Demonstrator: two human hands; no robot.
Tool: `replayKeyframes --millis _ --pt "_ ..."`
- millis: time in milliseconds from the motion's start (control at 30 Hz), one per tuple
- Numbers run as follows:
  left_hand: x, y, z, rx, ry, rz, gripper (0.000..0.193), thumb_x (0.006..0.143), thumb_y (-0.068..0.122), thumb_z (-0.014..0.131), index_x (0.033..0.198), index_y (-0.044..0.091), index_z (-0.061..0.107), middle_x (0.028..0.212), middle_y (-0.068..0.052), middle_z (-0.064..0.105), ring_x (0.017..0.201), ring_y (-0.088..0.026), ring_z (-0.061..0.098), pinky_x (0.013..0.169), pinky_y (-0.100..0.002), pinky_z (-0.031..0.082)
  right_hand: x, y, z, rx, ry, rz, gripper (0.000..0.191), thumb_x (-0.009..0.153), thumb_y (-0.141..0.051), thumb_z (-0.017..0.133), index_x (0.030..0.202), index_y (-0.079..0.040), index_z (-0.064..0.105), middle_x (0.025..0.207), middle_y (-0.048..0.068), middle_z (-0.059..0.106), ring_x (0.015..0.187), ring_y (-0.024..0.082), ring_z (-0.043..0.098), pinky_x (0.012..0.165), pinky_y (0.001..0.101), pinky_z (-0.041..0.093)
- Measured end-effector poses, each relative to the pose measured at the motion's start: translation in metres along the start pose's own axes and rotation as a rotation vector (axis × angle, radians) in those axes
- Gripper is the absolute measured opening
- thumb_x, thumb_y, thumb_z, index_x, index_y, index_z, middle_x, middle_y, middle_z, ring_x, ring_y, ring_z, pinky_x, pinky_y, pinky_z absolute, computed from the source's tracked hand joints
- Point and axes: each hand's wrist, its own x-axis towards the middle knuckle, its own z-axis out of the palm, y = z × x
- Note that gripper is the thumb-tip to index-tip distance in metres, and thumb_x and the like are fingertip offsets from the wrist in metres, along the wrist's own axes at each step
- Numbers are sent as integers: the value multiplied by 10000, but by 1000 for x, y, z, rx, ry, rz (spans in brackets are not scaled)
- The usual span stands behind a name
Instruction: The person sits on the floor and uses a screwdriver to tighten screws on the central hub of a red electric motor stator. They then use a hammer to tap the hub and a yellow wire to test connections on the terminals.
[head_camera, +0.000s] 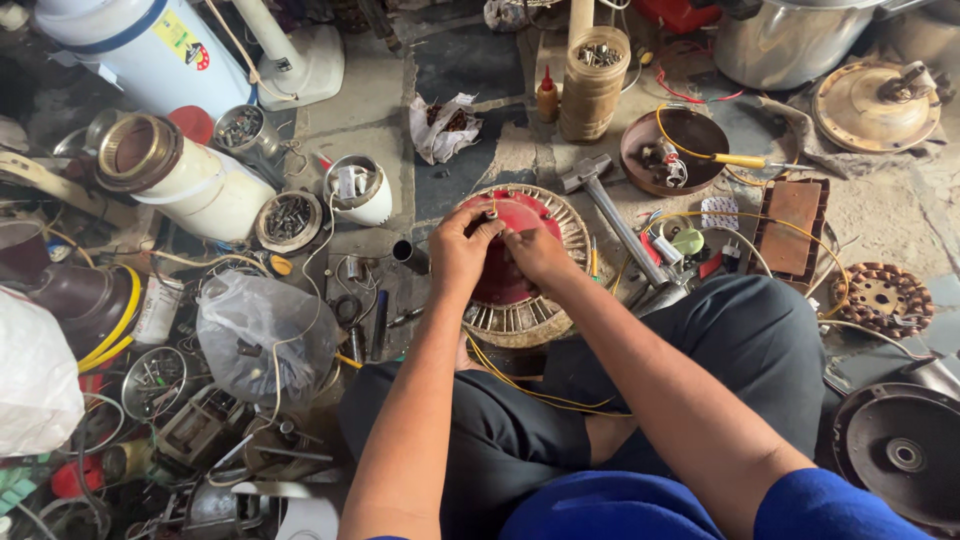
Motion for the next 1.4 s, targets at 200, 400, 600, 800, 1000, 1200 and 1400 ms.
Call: replayKeyframes --millis 200,400,600,800,1000,1200,1400 --pt "1 7 -4 -20 6 32 304 801 203 874 1043 46 777 1017 -145 781 928 -263 775 828 -346 589 -18 -29 -5 -193 73 -96 252 995 -411 457 903 -204 566 533 41 605 406 176 600 379 322 460" --pt "0 8 -5 -29 -6 9 289 789 188 865 1032 59 776 990 -133 777 893 -266 772 784 -353 589 -19 -36 -21 722 -481 405 297 1067 -350 479 852 -157 551 580 -65 456 401 47 359 358 203 286" --pt "7 1 -7 2 -20 87 217 808 132 836 1002 55 776 957 -137 771 881 -297 760 777 -367 585 -18 -33 -17 1508 -788 526 253 1073 -223 453 879 -93 550 626 -52 446 494 57 425 439 205 362" --pt "11 -13 -5 -13 -121 133 180 848 102 787 1022 60 773 999 -124 774 904 -287 761 792 -363 591 -15 -26 -13 1607 -616 523 247 1034 -210 455 866 -78 580 632 -43 473 486 66 445 433 209 368" --pt "9 -18 -3 -40 -130 106 189 867 83 763 1054 59 772 1025 -118 778 924 -266 764 809 -358 593 -7 -16 1 1770 -602 473 285 1054 -200 387 871 -70 562 627 -33 458 491 81 429 454 241 373" --pt "7 -25 -3 -66 -134 80 215 855 107 791 1064 64 774 1041 -115 781 943 -256 765 831 -352 592 -29 8 -17 525 -146 229 252 1000 -281 542 967 -55 647 607 -6 530 452 119 460 385 295 351" --pt "4 -26 0 -27 -80 105 233 844 123 815 1069 72 778 1074 -117 775 986 -270 758 863 -355 587 -15 -10 -20 -98 321 -609 285 914 -207 733 1147 -44 744 764 82 753 621 103 688 565 308 553"
